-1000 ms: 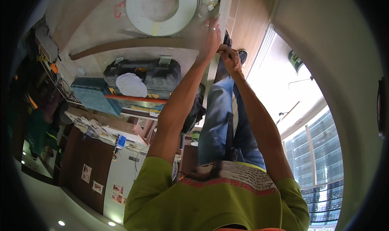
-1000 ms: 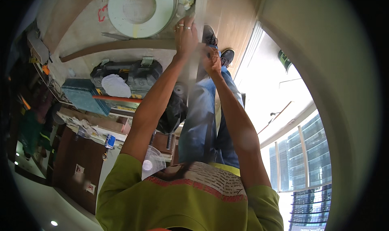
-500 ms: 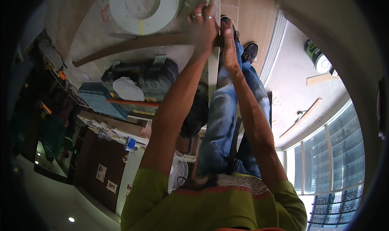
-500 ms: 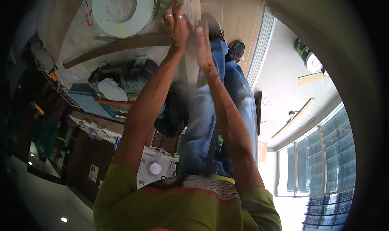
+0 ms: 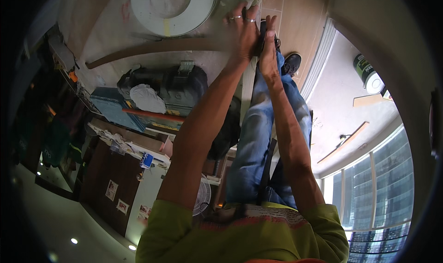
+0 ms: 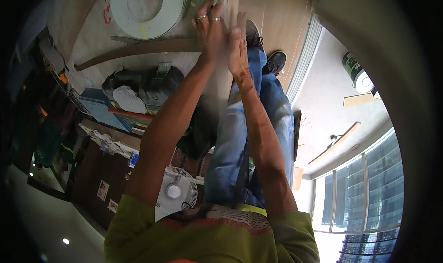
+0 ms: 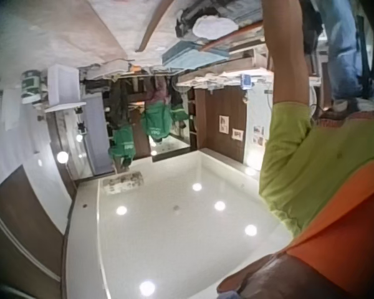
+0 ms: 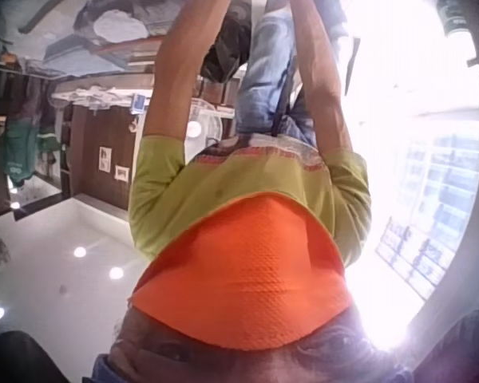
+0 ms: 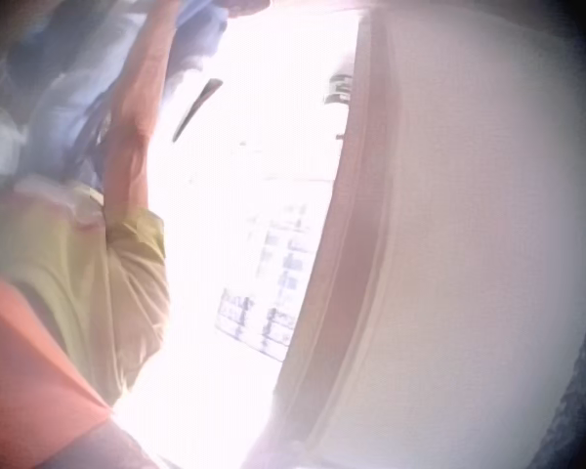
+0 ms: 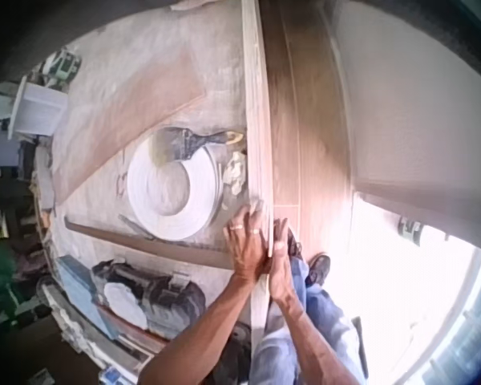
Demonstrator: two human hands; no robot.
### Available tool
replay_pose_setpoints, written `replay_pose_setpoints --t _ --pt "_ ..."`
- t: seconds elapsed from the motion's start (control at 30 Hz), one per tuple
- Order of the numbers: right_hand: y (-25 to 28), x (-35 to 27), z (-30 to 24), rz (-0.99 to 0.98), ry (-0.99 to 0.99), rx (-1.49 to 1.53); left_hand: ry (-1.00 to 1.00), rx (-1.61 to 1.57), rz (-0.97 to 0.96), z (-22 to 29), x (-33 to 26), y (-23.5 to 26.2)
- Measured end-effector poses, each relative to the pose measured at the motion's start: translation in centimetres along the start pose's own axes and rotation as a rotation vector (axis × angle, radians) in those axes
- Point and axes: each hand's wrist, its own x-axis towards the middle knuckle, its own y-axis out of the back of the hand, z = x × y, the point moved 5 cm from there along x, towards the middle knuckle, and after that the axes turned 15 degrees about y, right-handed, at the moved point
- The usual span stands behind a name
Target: The person retrieves a long, curved wooden strip and a sanding block from a balcony area. They then move indoors and repeatedly sand the edges and surfaces of the wooden strip using the sanding block. The person pauses to inspect the strip before resuming sanding.
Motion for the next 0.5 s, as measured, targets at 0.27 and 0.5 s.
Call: replay_pose_setpoints --t 0.27,0.5 --pt "-0.1 -0.1 0.4 -0.013 -0.007 0.006 0.022 0.02 -0.019 -0.4 -0.8 0.0" --pt "-0.9 -3.3 -0.1 0.035 0.019 0.069 0.036 0.01 -0.018 -0.8 -0.6 -0.1"
